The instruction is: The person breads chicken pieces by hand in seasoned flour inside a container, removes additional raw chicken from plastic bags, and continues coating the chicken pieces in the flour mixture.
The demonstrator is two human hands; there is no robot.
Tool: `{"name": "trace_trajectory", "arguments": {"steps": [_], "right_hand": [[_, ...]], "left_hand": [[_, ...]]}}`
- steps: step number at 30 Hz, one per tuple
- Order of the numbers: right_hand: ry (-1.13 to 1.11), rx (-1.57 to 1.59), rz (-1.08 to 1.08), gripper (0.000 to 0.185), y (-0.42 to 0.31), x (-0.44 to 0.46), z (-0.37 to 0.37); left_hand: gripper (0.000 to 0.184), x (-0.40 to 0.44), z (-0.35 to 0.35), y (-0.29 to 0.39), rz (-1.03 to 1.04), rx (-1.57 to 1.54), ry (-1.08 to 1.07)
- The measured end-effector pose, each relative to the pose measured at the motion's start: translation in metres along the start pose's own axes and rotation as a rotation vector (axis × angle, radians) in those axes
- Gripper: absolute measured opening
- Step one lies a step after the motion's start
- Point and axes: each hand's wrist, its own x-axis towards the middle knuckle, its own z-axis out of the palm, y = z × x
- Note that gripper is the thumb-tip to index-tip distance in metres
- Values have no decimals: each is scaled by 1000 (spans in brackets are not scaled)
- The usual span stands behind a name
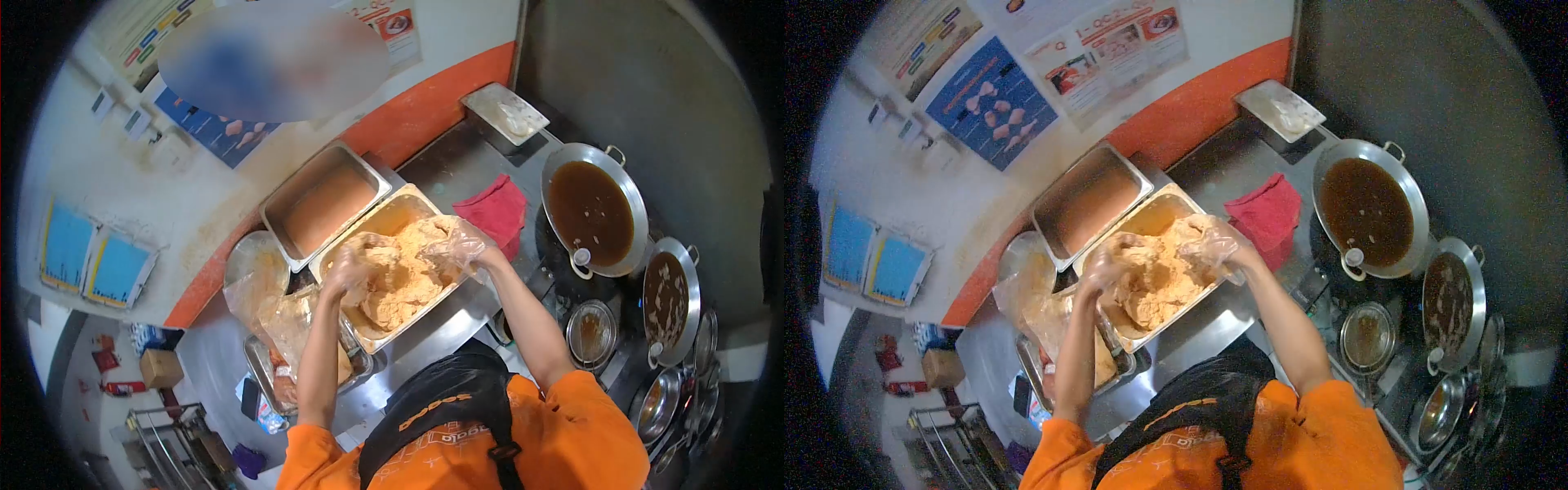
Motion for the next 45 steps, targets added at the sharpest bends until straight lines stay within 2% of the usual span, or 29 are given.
{"name": "trace_trajectory", "arguments": {"steps": [1, 2, 3, 4, 5, 7, 8, 9, 10, 12, 14, 15, 17, 19, 21, 23, 26, 27, 29, 32, 35, 38, 40, 41, 43, 44, 45], "right_hand": [[-40, -119, -41, 55, -16, 2, -4], [-87, -235, -71, 53, -26, 0, -1], [-91, -558, 19, 47, -29, -2, 8], [-87, -683, 54, 45, -30, -3, 16], [-81, -804, 90, 44, -28, -3, 26], [-77, -948, 193, 40, -30, 5, 38], [-26, -860, 171, 39, -33, 1, 43], [39, -781, 157, 38, -46, -4, 41], [-30, -793, 286, 34, -41, 7, 45], [21, -835, 171, 37, -26, 9, 49], [272, -695, -55, 43, 8, 20, 57], [398, -621, -217, 46, 1, 17, 58], [410, -561, -22, 48, -22, 1, 49], [334, -281, 48, 47, -110, -55, 26], [491, -348, -14, 37, -99, -65, 16], [529, -298, 16, 28, -103, -91, 0], [655, -273, -147, 27, -94, -151, -42], [705, -259, -103, 29, -87, -177, -57], [822, -313, 12, 32, -82, -239, -91], [1008, -416, 135, 32, -57, -334, -153], [1147, -479, 389, 34, -43, -448, -211], [1235, -486, 510, 33, -14, -551, -261], [1270, -687, 663, 29, 19, -599, -289], [1231, -691, 758, 28, 33, -621, -305], [1155, -616, 881, 30, 59, -656, -331], [1125, -695, 951, 30, 87, -671, -343], [1089, -775, 1025, 31, 130, -686, -352]], "left_hand": [[36, -3, -7, 8, 50, -63, 45], [38, -7, -11, 1, 6, -91, 37], [40, -11, -15, -7, -39, -122, 31], [41, -12, -17, -7, -79, -149, 26], [40, -14, -20, -4, 92, -148, 47], [38, -23, -25, 15, 38, 0, 133], [37, -30, -25, 20, 13, 70, 170], [37, -33, -30, 17, 120, 210, 194], [36, -34, -36, 10, 245, 338, 207], [35, -44, -34, 26, 97, 389, 194], [34, -29, -36, -13, 304, 313, 197], [32, -31, -34, 2, 295, 318, 165], [33, -31, -33, 14, 286, 264, 121], [41, -27, -31, -2, 287, 132, 79], [40, -22, -25, 2, 289, 62, 53], [42, -21, -19, 12, 290, 33, 31], [46, -16, 2, 46, 211, -45, -19], [47, -13, 12, 59, 222, -108, -48], [50, -7, 37, 86, 240, -237, -111], [49, 4, 92, 141, 418, -265, -214], [47, 14, 167, 222, 331, -371, -403], [44, 31, 264, 284, 577, -103, -417], [38, 44, 332, 332, -37, -878, -809], [36, 41, 372, 359, 46, -760, -763], [35, 44, 451, 388, 433, -392, -664], [36, 53, 493, 390, 729, -139, -592], [36, 51, 530, 402, 626, -180, -638]]}}
